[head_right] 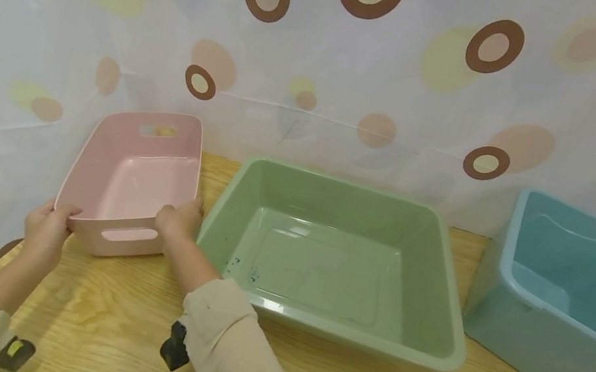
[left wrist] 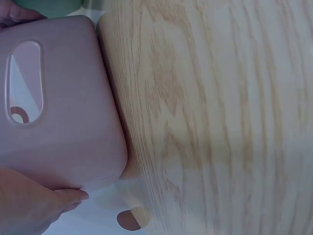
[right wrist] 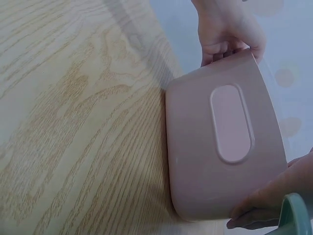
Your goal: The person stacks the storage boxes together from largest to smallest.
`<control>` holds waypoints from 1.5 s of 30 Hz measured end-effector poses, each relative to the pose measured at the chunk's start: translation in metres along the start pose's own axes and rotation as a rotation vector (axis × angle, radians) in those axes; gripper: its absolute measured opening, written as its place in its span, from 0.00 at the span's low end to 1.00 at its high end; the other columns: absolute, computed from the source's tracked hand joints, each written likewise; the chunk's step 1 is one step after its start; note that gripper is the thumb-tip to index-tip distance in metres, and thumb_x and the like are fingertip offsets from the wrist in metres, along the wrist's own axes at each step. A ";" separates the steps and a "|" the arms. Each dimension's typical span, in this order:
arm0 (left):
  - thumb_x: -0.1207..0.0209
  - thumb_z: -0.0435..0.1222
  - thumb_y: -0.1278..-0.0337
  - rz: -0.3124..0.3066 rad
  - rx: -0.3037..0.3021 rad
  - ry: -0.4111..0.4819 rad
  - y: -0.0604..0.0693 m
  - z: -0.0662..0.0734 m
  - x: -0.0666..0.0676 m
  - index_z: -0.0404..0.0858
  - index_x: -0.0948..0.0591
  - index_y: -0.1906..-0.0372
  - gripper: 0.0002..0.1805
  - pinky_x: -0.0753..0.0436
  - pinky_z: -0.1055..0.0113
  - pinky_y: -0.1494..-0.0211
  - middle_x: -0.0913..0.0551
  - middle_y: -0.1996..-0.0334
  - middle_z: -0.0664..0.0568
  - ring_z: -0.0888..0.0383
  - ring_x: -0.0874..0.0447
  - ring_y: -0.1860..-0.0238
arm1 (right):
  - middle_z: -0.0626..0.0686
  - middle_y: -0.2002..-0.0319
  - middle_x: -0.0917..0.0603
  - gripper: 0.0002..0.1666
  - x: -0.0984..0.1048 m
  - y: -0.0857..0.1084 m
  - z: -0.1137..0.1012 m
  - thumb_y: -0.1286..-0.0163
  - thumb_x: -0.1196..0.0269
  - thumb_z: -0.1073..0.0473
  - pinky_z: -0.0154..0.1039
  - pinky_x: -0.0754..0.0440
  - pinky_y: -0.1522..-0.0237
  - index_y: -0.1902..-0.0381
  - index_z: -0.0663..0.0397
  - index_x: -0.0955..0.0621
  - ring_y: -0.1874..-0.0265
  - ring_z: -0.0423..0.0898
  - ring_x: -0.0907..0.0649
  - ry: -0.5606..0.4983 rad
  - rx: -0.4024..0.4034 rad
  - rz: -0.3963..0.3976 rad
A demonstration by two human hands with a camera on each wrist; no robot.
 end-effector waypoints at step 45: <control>0.53 0.20 0.59 0.062 -0.153 0.150 0.019 0.065 0.006 0.45 0.19 0.80 0.19 0.32 0.76 0.75 0.27 0.80 0.64 0.64 0.34 0.72 | 0.58 0.47 0.20 0.25 0.017 0.010 -0.036 0.41 0.49 0.67 0.42 0.26 0.41 0.44 0.59 0.24 0.45 0.51 0.22 -0.199 0.230 0.222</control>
Point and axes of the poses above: each hand's wrist, its own y-axis away from the middle knuckle, its own x-axis out of the back of the hand, z = x × y, the point moved 5 cm from there along -y, towards the middle knuckle
